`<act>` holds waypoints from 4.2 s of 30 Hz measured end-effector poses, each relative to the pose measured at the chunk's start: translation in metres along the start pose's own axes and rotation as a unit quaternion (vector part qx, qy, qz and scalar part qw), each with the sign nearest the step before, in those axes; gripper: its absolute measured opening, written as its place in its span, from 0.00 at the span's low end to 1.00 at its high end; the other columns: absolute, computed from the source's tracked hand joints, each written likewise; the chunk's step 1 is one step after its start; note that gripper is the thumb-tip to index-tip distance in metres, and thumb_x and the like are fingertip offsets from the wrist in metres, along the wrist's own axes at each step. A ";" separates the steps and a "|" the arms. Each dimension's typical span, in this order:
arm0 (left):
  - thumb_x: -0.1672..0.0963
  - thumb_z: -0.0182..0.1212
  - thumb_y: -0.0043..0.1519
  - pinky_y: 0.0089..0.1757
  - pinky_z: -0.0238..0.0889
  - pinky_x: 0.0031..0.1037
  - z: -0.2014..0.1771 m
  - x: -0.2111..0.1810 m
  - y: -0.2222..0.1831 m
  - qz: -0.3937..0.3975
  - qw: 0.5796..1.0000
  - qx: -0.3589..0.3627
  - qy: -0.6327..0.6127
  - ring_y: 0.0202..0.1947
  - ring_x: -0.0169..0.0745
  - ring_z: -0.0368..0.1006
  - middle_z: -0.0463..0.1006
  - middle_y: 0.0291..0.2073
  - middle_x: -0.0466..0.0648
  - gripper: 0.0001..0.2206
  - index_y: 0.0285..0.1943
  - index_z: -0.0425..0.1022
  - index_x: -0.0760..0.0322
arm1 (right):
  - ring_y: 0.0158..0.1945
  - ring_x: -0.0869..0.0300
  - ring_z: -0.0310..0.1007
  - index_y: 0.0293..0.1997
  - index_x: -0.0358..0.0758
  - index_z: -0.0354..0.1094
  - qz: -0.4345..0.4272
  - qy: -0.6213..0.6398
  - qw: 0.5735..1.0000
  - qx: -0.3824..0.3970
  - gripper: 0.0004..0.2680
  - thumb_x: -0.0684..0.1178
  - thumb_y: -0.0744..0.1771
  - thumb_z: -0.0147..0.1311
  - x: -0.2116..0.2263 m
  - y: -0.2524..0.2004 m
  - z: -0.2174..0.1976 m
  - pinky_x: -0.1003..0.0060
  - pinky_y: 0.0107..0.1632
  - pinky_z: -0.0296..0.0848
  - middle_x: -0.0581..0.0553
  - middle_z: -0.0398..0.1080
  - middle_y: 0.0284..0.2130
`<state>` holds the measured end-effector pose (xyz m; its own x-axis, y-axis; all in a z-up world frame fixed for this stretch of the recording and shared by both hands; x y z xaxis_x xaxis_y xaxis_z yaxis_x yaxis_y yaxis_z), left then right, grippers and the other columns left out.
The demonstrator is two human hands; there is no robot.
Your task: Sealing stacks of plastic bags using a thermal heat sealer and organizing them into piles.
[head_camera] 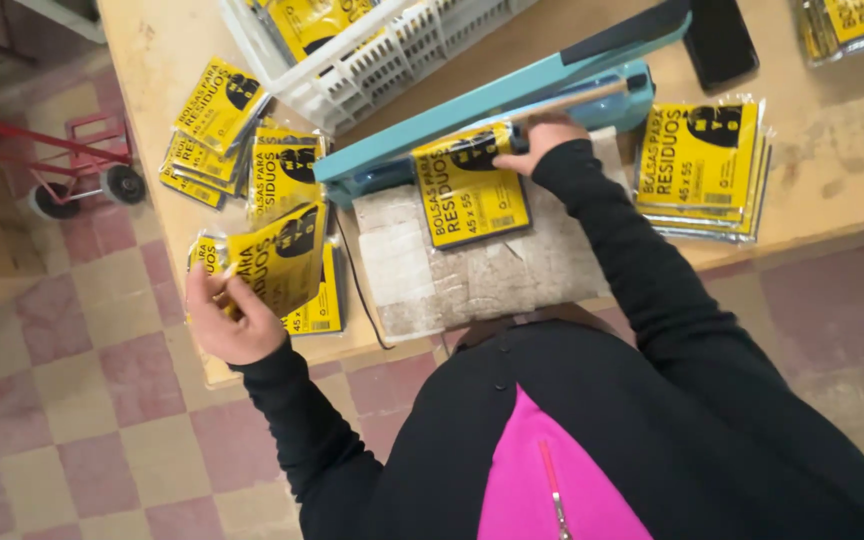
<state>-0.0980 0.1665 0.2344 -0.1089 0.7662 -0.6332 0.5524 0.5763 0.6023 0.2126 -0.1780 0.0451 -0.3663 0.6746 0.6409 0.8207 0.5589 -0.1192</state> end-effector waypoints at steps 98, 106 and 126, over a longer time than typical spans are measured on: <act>0.53 0.73 0.54 0.44 0.72 0.33 0.250 0.446 0.029 -0.278 0.912 0.247 0.172 0.37 0.51 0.79 0.83 0.34 0.52 0.11 0.36 0.79 0.62 | 0.47 0.51 0.71 0.39 0.45 0.71 -0.085 -0.126 0.987 -0.059 0.19 0.70 0.64 0.67 -0.004 0.089 -0.002 0.53 0.46 0.71 0.51 0.74 0.38; 0.55 0.72 0.55 0.41 0.71 0.36 0.213 0.332 0.058 -0.160 0.955 0.243 0.058 0.37 0.53 0.79 0.81 0.37 0.56 0.16 0.47 0.72 0.65 | 0.43 0.51 0.71 0.33 0.46 0.72 -0.071 -0.136 0.986 -0.059 0.18 0.71 0.63 0.65 0.011 0.085 -0.008 0.53 0.43 0.72 0.50 0.74 0.33; 0.60 0.62 0.71 0.45 0.68 0.31 -0.017 0.037 -0.013 -0.023 0.999 0.020 0.024 0.39 0.44 0.71 0.74 0.40 0.57 0.09 0.54 0.68 0.72 | 0.34 0.58 0.76 0.35 0.37 0.74 -0.006 0.197 0.977 0.083 0.10 0.54 0.65 0.65 0.008 -0.009 -0.017 0.62 0.42 0.75 0.41 0.77 0.29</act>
<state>-0.1238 0.1920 0.2114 -0.1730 0.7527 -0.6352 0.5791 0.5994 0.5526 0.2104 -0.1861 0.0642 -0.1515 0.4485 0.8809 0.7232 0.6578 -0.2105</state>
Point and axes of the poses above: each hand's wrist, its own y-axis towards the middle knuckle, its own z-axis out of the palm, x = y × z, the point moved 7 cm from there along y, towards the middle knuckle
